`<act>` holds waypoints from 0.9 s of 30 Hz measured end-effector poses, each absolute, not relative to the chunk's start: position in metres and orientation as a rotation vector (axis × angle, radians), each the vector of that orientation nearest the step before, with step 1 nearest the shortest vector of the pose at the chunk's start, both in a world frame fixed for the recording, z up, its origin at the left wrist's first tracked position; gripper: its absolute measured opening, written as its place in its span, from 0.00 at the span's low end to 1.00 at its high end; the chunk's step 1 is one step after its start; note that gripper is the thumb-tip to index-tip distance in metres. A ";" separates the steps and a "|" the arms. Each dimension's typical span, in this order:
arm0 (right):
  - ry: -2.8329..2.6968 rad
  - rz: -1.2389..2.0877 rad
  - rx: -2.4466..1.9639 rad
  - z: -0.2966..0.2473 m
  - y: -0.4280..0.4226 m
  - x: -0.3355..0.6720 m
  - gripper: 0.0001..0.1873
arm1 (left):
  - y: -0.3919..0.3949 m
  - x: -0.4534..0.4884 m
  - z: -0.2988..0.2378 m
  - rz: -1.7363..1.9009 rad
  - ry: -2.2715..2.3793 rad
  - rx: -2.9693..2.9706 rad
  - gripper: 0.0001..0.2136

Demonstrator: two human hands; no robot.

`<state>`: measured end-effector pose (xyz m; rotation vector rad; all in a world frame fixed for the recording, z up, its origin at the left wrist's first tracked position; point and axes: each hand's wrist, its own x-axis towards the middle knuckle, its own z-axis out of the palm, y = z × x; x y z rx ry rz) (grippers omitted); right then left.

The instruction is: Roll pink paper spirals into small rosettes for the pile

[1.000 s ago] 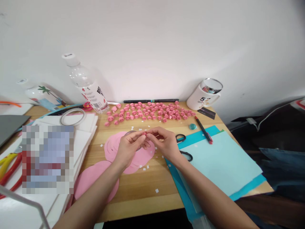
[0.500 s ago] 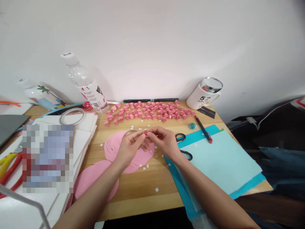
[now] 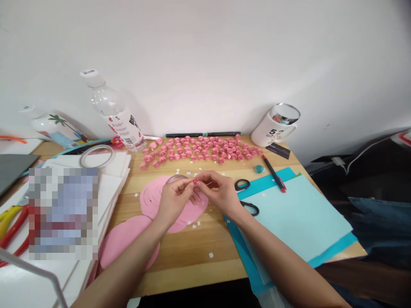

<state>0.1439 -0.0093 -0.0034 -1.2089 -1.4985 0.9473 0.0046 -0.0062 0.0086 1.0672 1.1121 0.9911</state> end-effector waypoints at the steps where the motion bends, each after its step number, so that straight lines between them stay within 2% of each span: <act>1: -1.497 0.957 -1.204 -0.004 -0.009 0.144 0.07 | -0.006 0.005 0.008 0.990 1.108 1.053 0.07; 15: -1.563 0.928 -1.186 -0.003 -0.009 0.145 0.07 | -0.005 0.004 0.010 0.998 1.131 1.008 0.08; 22: -1.927 0.421 -1.215 -0.010 -0.010 0.145 0.08 | -0.004 0.002 0.008 1.004 1.143 0.890 0.12; 27: -2.028 0.254 -1.198 -0.016 -0.010 0.145 0.08 | -0.004 0.003 0.008 1.006 1.128 0.903 0.11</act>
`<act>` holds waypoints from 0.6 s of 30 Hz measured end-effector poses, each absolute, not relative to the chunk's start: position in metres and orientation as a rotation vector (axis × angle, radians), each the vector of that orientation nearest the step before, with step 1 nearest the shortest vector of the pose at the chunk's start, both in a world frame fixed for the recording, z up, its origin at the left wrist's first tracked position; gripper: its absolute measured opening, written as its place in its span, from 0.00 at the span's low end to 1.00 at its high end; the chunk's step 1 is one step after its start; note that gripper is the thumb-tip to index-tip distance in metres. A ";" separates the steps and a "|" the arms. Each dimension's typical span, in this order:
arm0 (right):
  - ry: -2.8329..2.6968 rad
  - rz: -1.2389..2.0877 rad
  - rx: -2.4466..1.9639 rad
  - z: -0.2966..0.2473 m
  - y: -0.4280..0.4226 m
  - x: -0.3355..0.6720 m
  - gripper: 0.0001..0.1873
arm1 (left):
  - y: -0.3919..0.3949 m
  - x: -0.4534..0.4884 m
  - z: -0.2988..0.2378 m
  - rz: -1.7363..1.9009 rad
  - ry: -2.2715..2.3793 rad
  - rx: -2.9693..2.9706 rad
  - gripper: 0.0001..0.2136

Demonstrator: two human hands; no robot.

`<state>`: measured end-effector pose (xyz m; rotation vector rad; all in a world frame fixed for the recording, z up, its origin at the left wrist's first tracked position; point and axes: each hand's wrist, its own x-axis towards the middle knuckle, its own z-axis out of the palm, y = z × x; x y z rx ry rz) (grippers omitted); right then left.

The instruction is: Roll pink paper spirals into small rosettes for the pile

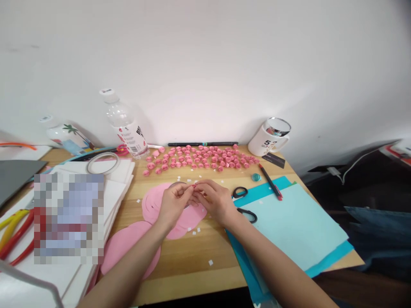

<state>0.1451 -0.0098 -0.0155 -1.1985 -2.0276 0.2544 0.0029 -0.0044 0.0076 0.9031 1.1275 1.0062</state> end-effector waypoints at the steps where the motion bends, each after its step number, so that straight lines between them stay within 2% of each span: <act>1: -2.033 0.233 -1.202 -0.016 -0.010 0.145 0.07 | -0.004 0.003 0.007 1.003 1.124 0.915 0.12; 6: -2.025 0.162 -1.201 -0.018 -0.010 0.145 0.06 | -0.006 0.003 0.008 0.985 1.135 1.035 0.11; 12: -1.837 0.340 -1.222 -0.014 -0.009 0.142 0.05 | -0.006 0.001 0.003 1.050 1.127 1.110 0.12; 18: -1.795 0.290 -1.434 0.007 0.027 0.187 0.06 | -0.004 0.000 0.002 1.157 1.280 1.192 0.10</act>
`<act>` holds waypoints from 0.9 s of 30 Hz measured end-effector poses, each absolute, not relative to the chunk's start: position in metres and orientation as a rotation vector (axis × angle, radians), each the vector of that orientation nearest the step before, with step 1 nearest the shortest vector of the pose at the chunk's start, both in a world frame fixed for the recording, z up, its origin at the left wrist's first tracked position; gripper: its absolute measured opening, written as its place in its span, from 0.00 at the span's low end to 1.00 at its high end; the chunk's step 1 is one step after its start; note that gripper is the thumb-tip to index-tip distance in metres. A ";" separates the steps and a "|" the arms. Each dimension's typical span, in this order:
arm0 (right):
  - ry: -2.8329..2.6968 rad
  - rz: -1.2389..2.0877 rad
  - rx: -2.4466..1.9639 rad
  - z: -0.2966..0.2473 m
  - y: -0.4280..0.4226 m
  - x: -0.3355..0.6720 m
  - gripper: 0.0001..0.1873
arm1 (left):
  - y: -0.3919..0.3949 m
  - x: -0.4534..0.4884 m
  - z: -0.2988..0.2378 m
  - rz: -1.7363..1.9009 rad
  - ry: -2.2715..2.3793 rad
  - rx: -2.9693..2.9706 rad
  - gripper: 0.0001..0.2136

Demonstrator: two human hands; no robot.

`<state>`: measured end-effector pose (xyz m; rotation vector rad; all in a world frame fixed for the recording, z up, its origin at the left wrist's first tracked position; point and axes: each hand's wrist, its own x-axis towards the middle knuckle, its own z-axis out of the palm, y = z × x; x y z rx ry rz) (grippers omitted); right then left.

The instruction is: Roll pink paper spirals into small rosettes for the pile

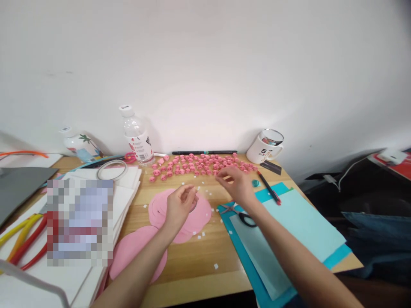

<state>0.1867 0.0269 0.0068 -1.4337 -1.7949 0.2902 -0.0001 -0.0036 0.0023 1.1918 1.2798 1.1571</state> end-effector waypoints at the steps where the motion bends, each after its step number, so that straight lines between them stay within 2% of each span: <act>1: -1.797 0.274 -1.513 0.011 0.038 0.197 0.07 | -0.004 0.000 0.001 1.159 1.283 1.209 0.09; 6: -1.817 0.032 -2.009 0.024 0.099 0.227 0.10 | -0.003 0.000 -0.010 1.200 1.274 1.337 0.09; 9: -1.844 0.003 -2.173 0.022 0.125 0.228 0.11 | -0.003 -0.002 -0.012 1.203 1.277 1.384 0.09; 19: -1.835 0.052 -2.317 -0.003 0.152 0.225 0.11 | -0.003 -0.004 -0.016 1.209 1.271 1.530 0.09; 27: -1.828 0.025 -2.221 0.015 0.144 0.232 0.13 | -0.002 -0.005 -0.015 1.204 1.299 1.526 0.08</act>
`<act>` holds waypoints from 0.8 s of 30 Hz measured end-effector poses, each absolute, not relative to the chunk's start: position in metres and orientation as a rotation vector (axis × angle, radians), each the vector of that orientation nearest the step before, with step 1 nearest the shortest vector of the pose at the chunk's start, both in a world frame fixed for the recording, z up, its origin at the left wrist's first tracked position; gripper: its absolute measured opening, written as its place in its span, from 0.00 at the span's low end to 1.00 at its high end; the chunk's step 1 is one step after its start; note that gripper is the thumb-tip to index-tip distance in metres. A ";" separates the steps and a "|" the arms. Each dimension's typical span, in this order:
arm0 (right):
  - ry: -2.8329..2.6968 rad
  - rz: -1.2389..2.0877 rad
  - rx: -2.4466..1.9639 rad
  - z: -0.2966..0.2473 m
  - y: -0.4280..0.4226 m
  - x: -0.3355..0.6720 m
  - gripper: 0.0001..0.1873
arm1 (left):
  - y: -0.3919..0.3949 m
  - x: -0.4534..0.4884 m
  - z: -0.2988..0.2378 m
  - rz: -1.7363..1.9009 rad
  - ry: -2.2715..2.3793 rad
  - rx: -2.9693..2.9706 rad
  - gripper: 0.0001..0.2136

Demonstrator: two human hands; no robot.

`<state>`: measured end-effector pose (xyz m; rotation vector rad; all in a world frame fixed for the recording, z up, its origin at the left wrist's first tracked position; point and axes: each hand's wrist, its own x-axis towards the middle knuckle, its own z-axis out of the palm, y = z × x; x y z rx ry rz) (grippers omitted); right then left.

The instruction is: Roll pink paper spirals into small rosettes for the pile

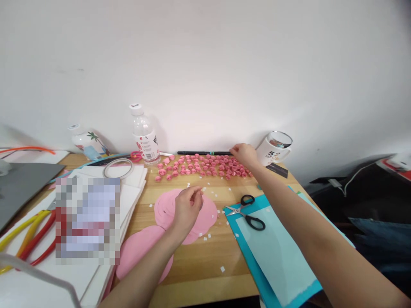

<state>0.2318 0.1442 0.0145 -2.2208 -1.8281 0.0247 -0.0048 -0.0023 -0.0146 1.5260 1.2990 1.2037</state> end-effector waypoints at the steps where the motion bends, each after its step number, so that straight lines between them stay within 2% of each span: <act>1: -1.821 0.018 -2.201 0.018 0.141 0.233 0.13 | -0.002 -0.005 -0.013 1.198 1.313 1.518 0.08; 5: -1.840 0.048 -2.059 0.033 0.113 0.236 0.10 | -0.001 -0.008 -0.013 1.212 1.361 1.537 0.09; 10: -2.148 0.352 -1.559 0.045 0.034 0.225 0.06 | 0.004 -0.011 -0.018 1.174 1.489 1.589 0.11; 15: -2.299 0.510 -1.490 0.032 -0.040 0.221 0.09 | 0.001 -0.012 -0.015 1.011 1.496 1.836 0.13; 20: -2.244 0.364 -1.524 -0.004 -0.059 0.233 0.11 | -0.003 -0.011 -0.012 0.785 1.427 2.136 0.14; 24: -2.149 0.198 -1.666 -0.017 -0.057 0.227 0.17 | 0.000 -0.015 -0.015 0.740 1.279 2.138 0.22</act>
